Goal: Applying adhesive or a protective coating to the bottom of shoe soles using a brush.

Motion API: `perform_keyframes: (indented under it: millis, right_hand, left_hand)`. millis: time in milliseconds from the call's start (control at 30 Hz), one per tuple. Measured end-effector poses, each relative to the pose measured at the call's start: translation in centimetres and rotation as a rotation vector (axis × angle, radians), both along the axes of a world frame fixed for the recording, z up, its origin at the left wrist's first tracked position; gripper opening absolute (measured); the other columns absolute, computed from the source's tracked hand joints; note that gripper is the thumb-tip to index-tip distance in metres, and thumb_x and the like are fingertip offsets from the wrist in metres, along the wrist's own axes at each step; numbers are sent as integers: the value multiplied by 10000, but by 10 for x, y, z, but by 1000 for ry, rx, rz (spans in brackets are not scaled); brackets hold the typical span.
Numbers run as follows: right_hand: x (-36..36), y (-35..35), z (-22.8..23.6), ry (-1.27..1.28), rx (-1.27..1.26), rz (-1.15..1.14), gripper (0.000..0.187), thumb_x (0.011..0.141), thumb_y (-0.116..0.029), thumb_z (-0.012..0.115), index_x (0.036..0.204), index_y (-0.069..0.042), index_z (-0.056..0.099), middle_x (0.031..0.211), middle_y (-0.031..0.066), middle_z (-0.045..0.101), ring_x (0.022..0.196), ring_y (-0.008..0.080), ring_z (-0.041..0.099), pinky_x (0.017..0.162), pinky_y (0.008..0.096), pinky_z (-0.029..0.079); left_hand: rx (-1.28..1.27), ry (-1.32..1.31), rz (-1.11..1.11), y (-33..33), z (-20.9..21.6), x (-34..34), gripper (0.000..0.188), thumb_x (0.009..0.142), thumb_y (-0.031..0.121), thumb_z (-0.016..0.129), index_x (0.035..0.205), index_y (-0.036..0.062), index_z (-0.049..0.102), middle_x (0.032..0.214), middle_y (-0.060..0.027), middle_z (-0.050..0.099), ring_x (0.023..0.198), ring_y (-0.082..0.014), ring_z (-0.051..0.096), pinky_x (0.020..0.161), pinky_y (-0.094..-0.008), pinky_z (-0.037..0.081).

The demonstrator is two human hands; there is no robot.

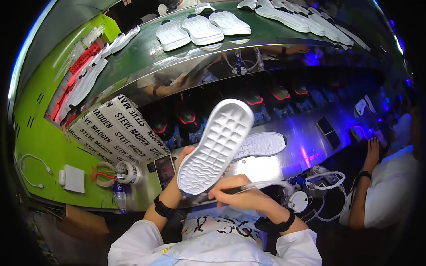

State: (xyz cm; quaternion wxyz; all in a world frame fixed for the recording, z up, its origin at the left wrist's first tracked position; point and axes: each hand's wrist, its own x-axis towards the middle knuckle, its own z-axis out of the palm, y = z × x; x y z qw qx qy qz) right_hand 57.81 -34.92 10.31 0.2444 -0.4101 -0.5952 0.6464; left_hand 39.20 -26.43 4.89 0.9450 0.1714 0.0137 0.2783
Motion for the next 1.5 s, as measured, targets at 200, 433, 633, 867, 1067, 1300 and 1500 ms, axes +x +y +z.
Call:
perform_keyframes:
  millis: [200, 433, 633, 867, 1067, 1300, 1500]
  right_hand:
    - [4, 1, 13, 7, 671, 168, 100, 821, -54, 611, 866, 24, 655, 895, 125, 656, 769, 217, 654, 687, 284, 507]
    - [15, 3, 18, -23, 793, 211, 102, 838, -61, 601, 797, 26, 635, 766, 120, 630, 630, 206, 621, 590, 289, 485]
    - [25, 2, 6, -18, 644, 131, 100, 827, -31, 593, 853, 16, 677, 891, 137, 666, 723, 209, 663, 664, 276, 523]
    - [54, 2, -21, -46, 568, 35, 103, 838, -55, 610, 834, 20, 679, 841, 114, 666, 697, 181, 646, 658, 278, 511]
    - [54, 2, 9, -17, 730, -490, 205, 867, -61, 518, 740, 22, 656, 755, 125, 668, 710, 199, 656, 653, 308, 496]
    - [13, -10, 33, 562, 784, -504, 277, 944, -190, 491, 854, 42, 612, 943, 215, 611, 631, 267, 661, 651, 355, 544]
    - [6, -9, 14, 615, 615, -432, 163, 915, -92, 528, 924, 58, 590, 1029, 217, 577, 735, 263, 662, 681, 335, 557]
  left_hand:
    - [-213, 371, -83, 3, 12, 14, 502, 824, 287, 535, 1181, -65, 541, 1075, -207, 634, 915, -284, 649, 822, -352, 520]
    - [-3, 761, -105, -2, 39, 19, 420, 793, 301, 642, 1106, 22, 606, 1007, -111, 654, 830, -182, 638, 753, -265, 507]
    - [8, 846, -101, -13, 53, 8, 443, 788, 341, 659, 1109, 40, 603, 997, -76, 646, 826, -141, 629, 730, -239, 499]
    - [50, 807, -91, -16, 48, -14, 467, 823, 385, 587, 1097, 7, 608, 968, -105, 657, 772, -149, 638, 688, -236, 496]
    - [-36, 621, 59, -34, 57, -13, 436, 880, 308, 489, 1148, -25, 574, 1000, -138, 664, 817, -210, 668, 717, -285, 546]
    - [834, 546, 743, 24, 161, -82, 451, 934, 263, 429, 1222, -82, 468, 1161, -253, 566, 999, -348, 612, 809, -349, 541]
    - [524, 333, 1051, 104, 204, -105, 387, 964, 151, 392, 1271, -84, 384, 1269, -268, 479, 1085, -354, 565, 752, -393, 544]
